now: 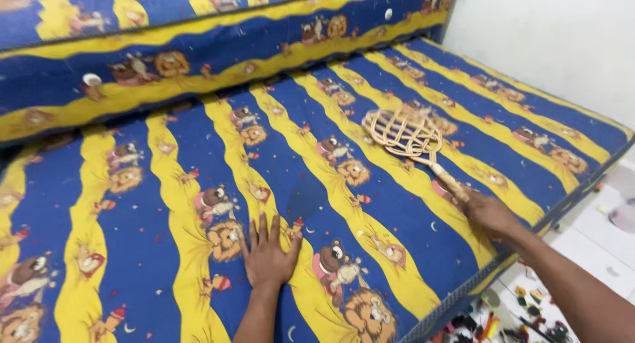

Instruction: The person uses a woven fly swatter to sweep debris off a mattress and then collects scattered toy pieces from the floor into a cardboard box. The person moves the mattress slightly to access the floor and continues gathering toys until the box is partially filled.

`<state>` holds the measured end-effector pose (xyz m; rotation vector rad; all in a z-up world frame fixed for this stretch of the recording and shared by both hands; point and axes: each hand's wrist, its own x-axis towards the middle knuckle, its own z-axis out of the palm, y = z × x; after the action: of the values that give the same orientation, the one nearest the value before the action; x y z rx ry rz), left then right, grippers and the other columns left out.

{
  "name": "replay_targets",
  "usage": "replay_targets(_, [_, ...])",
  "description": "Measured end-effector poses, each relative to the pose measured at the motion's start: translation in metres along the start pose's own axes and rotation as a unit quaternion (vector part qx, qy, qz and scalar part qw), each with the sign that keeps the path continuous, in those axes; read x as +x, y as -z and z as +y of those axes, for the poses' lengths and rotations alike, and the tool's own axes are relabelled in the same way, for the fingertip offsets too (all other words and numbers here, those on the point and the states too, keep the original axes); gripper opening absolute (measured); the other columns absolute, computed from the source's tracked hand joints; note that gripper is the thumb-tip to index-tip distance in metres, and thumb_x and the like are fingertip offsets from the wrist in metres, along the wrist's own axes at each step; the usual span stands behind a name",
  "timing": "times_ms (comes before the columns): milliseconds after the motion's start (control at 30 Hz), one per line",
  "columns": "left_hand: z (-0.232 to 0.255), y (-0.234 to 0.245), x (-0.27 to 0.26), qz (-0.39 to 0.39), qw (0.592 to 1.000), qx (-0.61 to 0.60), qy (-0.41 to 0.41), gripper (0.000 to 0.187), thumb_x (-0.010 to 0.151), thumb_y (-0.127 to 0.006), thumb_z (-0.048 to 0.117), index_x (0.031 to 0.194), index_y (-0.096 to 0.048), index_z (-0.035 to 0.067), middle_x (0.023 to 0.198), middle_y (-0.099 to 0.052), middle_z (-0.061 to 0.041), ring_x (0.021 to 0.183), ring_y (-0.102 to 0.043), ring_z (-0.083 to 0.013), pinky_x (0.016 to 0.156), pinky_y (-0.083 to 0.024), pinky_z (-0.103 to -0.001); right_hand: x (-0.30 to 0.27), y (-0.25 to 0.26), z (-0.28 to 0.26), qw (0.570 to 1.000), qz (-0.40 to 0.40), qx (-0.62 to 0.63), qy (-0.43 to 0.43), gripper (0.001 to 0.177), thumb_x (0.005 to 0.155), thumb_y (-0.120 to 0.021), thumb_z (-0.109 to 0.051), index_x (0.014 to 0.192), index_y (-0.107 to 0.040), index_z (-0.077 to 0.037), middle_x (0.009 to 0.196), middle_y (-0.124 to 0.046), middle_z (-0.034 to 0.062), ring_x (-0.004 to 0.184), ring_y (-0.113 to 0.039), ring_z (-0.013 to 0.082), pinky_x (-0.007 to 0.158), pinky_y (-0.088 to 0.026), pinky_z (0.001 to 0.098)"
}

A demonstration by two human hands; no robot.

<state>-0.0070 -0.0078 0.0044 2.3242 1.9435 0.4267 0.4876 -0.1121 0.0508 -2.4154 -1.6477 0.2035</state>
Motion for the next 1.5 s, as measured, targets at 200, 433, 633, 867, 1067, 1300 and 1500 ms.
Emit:
replay_targets(200, [-0.009, 0.02, -0.026, -0.057, 0.998, -0.002, 0.007, 0.081, 0.093, -0.035, 0.072, 0.161, -0.027, 0.028, 0.17, -0.016, -0.004, 0.154, -0.013, -0.0305, 0.124, -0.002, -0.054, 0.008, 0.077, -0.015, 0.95, 0.264, 0.168, -0.001, 0.056, 0.105, -0.041, -0.044, 0.159, -0.044, -0.032, 0.113, -0.07, 0.0254, 0.101, -0.068, 0.0442, 0.089, -0.052, 0.0509])
replay_targets(433, [-0.013, 0.029, -0.081, -0.016, 0.996, 0.045, 0.071, 0.08, 0.094, -0.033, 0.069, 0.159, -0.027, 0.023, 0.169, -0.016, -0.007, 0.157, -0.009, -0.0301, 0.121, 0.0, -0.059, -0.022, -0.042, -0.008, 0.999, 0.037, 0.02, 0.013, 0.058, 0.102, -0.038, -0.05, 0.158, -0.042, -0.036, 0.124, -0.069, 0.0266, 0.113, -0.067, 0.0444, 0.102, -0.051, 0.0508])
replay_targets(633, [-0.01, 0.033, -0.082, -0.025, 0.995, 0.055, 0.084, 0.091, 0.093, -0.035, 0.075, 0.16, -0.025, 0.015, 0.168, -0.019, -0.012, 0.156, -0.011, -0.0302, 0.122, 0.001, -0.057, -0.005, -0.061, 0.015, 0.999, -0.01, 0.028, -0.033, 0.06, 0.099, -0.038, -0.051, 0.155, -0.042, -0.033, 0.137, -0.061, 0.0241, 0.12, -0.061, 0.0464, 0.106, -0.048, 0.0517])
replay_targets(867, [-0.097, 0.068, -0.07, -0.075, 0.995, 0.016, 0.061, 0.081, 0.092, -0.037, 0.075, 0.159, -0.037, 0.03, 0.168, -0.033, -0.001, 0.158, -0.025, -0.0216, 0.13, -0.01, -0.054, -0.004, 0.028, -0.058, 0.864, 0.272, 0.422, 0.044, 0.047, 0.117, -0.043, -0.039, 0.097, -0.056, 0.002, 0.072, -0.054, 0.0123, 0.067, -0.055, 0.0276, 0.065, -0.05, 0.0489])
replay_targets(1067, [-0.155, 0.081, -0.106, -0.018, 0.989, 0.044, 0.142, 0.078, 0.093, -0.037, 0.072, 0.159, -0.03, 0.031, 0.17, -0.018, -0.002, 0.156, -0.012, -0.0268, 0.122, -0.006, -0.061, -0.068, -0.068, -0.112, 0.89, 0.151, 0.04, 0.428, 0.048, 0.102, -0.049, -0.033, 0.142, -0.065, -0.01, 0.101, -0.074, 0.0287, 0.087, -0.068, 0.0459, 0.079, -0.056, 0.0547])
replay_targets(1300, [-0.232, 0.117, -0.14, -0.034, 0.969, 0.066, 0.237, 0.085, 0.089, -0.034, 0.079, 0.161, -0.024, 0.035, 0.172, -0.01, 0.0, 0.158, -0.005, -0.0241, 0.123, -0.001, -0.061, -0.005, -0.033, -0.163, 0.934, 0.058, 0.265, 0.234, 0.045, 0.111, -0.047, -0.047, 0.134, -0.064, -0.012, 0.099, -0.069, 0.0143, 0.08, -0.068, 0.0288, 0.069, -0.055, 0.0453])
replay_targets(1500, [-0.286, 0.112, -0.157, 0.062, 0.946, 0.107, 0.299, 0.088, 0.09, -0.035, 0.079, 0.161, -0.026, 0.028, 0.171, -0.013, -0.004, 0.156, -0.01, -0.029, 0.121, -0.003, -0.06, 0.043, -0.015, -0.275, 0.83, 0.218, 0.506, 0.08, 0.046, 0.12, -0.045, -0.037, 0.105, -0.053, 0.006, 0.068, -0.052, 0.0129, 0.054, -0.052, 0.0228, 0.047, -0.04, 0.0419])
